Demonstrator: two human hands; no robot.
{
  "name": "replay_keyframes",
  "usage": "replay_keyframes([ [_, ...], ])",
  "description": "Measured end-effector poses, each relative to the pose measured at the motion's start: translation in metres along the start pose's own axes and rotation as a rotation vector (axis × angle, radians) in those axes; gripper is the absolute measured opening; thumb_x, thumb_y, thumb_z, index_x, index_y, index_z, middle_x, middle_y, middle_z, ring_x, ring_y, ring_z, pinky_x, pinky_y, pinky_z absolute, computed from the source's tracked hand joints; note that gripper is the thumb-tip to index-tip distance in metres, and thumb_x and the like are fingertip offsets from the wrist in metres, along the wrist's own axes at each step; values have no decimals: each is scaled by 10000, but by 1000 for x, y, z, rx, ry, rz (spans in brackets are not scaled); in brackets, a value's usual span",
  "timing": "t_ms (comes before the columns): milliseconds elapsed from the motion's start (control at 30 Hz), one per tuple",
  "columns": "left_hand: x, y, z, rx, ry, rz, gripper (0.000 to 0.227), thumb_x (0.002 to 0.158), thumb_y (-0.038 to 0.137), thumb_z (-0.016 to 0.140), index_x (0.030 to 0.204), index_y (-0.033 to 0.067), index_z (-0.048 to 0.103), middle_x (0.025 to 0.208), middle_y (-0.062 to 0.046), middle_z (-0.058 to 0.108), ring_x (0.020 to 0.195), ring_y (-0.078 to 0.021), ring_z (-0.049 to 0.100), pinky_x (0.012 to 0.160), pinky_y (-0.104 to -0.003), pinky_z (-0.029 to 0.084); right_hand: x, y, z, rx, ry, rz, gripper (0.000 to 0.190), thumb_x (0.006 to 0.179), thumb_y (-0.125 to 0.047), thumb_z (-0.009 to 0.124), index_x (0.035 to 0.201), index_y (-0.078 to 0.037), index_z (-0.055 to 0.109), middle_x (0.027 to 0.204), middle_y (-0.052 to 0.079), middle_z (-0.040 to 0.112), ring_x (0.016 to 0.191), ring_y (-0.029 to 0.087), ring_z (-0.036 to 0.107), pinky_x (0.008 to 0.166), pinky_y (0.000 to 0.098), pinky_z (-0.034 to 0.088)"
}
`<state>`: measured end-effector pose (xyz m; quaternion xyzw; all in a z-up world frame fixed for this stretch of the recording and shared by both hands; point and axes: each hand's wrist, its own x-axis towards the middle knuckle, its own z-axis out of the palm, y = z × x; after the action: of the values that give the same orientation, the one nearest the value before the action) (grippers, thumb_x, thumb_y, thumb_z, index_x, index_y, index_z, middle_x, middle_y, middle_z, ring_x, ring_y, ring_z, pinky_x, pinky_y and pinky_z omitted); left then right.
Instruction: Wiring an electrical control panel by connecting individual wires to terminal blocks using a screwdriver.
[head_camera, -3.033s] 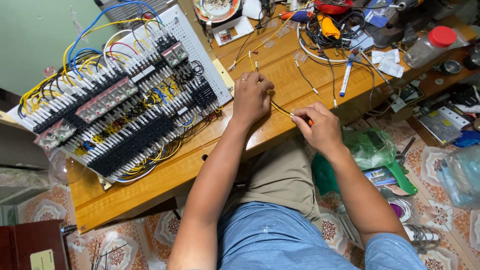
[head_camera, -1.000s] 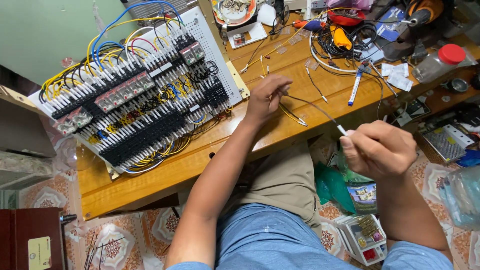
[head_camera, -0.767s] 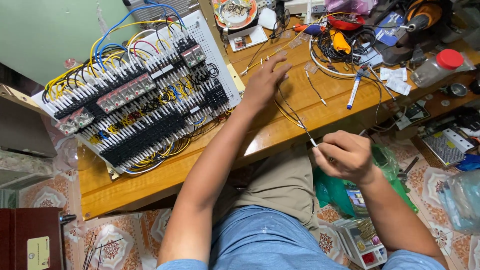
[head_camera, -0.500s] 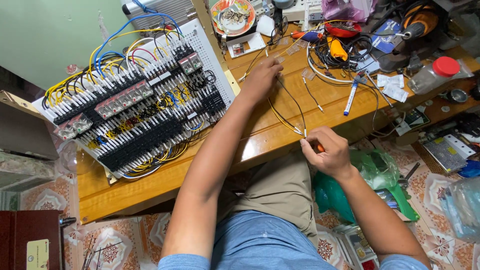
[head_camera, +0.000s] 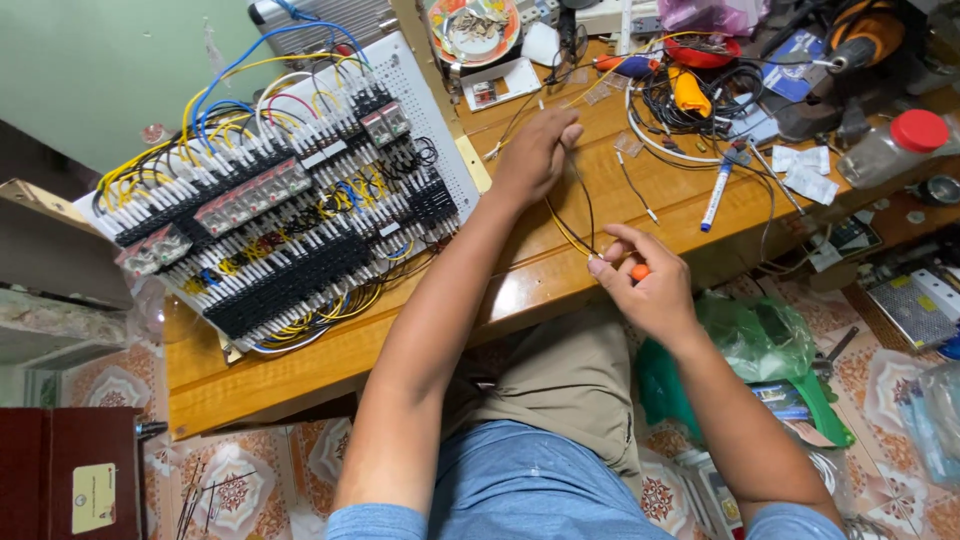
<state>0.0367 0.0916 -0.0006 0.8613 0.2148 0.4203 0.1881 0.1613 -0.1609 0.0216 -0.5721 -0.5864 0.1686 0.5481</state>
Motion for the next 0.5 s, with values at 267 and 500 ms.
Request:
replay_keyframes([
  [267, 3, 11, -2, 35, -11, -69, 437, 1095, 345, 473, 1322, -3, 610, 1239, -289, 683, 1245, -456, 635, 1119, -548, 494, 5, -16, 12, 419, -171, 293, 116, 1001, -77, 681, 1087, -21, 737, 824, 36, 634, 570, 68, 529, 482, 224, 440],
  [500, 9, 16, 5, 282, -24, -70, 471, 1097, 462, 396, 1354, 107, 570, 1197, -139, 704, 1150, -356, 708, 972, -499, 576, 2, -36, 17, 786, -231, 448, 377, 1019, -147, 575, 1356, 17, 527, 1033, 192, 685, 474, 60, 512, 320, 160, 382],
])
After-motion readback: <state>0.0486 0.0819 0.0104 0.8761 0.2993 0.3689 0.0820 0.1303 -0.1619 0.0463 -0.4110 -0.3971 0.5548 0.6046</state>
